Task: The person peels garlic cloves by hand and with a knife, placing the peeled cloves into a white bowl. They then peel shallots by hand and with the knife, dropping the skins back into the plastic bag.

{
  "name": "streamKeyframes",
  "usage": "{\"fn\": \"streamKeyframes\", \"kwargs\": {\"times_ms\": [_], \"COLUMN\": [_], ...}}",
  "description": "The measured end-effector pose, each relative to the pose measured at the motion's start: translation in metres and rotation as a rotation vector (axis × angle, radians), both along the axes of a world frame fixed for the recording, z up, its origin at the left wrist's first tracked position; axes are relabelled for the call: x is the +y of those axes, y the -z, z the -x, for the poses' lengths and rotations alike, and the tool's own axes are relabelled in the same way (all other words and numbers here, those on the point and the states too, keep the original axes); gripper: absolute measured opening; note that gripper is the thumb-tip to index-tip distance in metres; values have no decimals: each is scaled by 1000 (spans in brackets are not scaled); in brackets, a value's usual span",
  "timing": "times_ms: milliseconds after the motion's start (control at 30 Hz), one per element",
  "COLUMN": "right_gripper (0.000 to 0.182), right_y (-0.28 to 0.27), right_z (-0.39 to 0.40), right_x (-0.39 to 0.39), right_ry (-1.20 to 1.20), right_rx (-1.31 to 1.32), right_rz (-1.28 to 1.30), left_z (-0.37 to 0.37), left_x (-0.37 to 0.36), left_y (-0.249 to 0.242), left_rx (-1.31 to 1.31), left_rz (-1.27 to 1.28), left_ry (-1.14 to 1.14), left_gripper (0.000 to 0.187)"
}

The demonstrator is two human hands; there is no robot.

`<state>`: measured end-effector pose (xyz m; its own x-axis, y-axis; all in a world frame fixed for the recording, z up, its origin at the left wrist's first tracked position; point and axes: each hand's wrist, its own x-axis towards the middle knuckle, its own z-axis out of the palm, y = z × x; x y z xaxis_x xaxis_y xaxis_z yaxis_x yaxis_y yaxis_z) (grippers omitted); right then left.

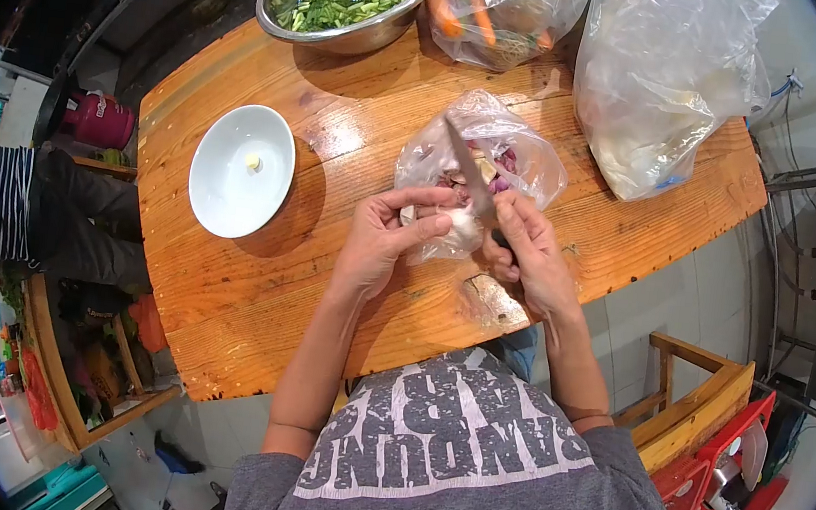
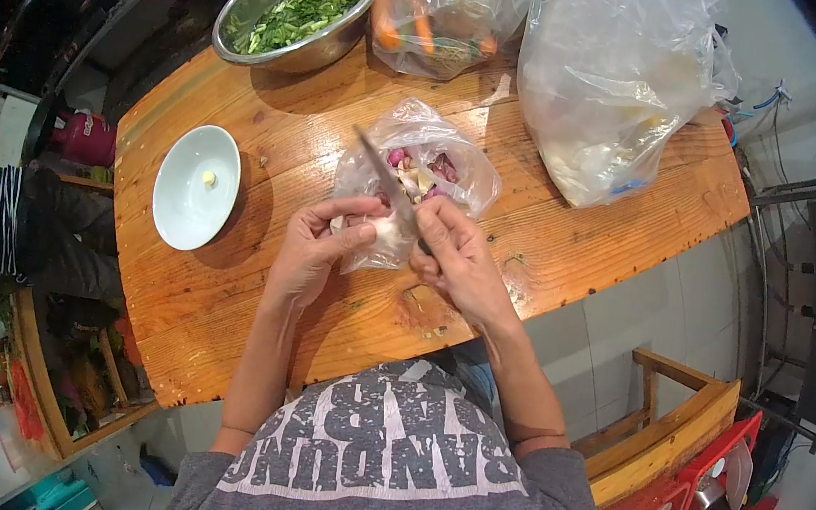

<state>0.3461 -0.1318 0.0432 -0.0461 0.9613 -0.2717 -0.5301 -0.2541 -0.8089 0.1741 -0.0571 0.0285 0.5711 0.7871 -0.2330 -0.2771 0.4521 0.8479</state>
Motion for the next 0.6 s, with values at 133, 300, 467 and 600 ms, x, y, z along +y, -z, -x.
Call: {"fn": "streamKeyframes", "kwargs": {"times_ms": [133, 300, 467, 600], "right_gripper": [22, 22, 21, 21], "right_y": [5, 3, 3, 2], "right_z": [-2, 2, 3, 3], "right_x": [1, 0, -2, -4], "right_ry": [-3, 7, -85, -71], "right_rx": [8, -32, -15, 5], "right_rz": [-23, -23, -67, -32], "left_z": [-1, -2, 0, 5], "left_x": [-1, 2, 1, 1], "left_y": [1, -6, 1, 11], "left_rx": [86, 45, 10, 7], "left_rz": [-86, 135, 80, 8], "left_ry": [0, 11, 72, 99], "left_gripper": [29, 31, 34, 35]}}
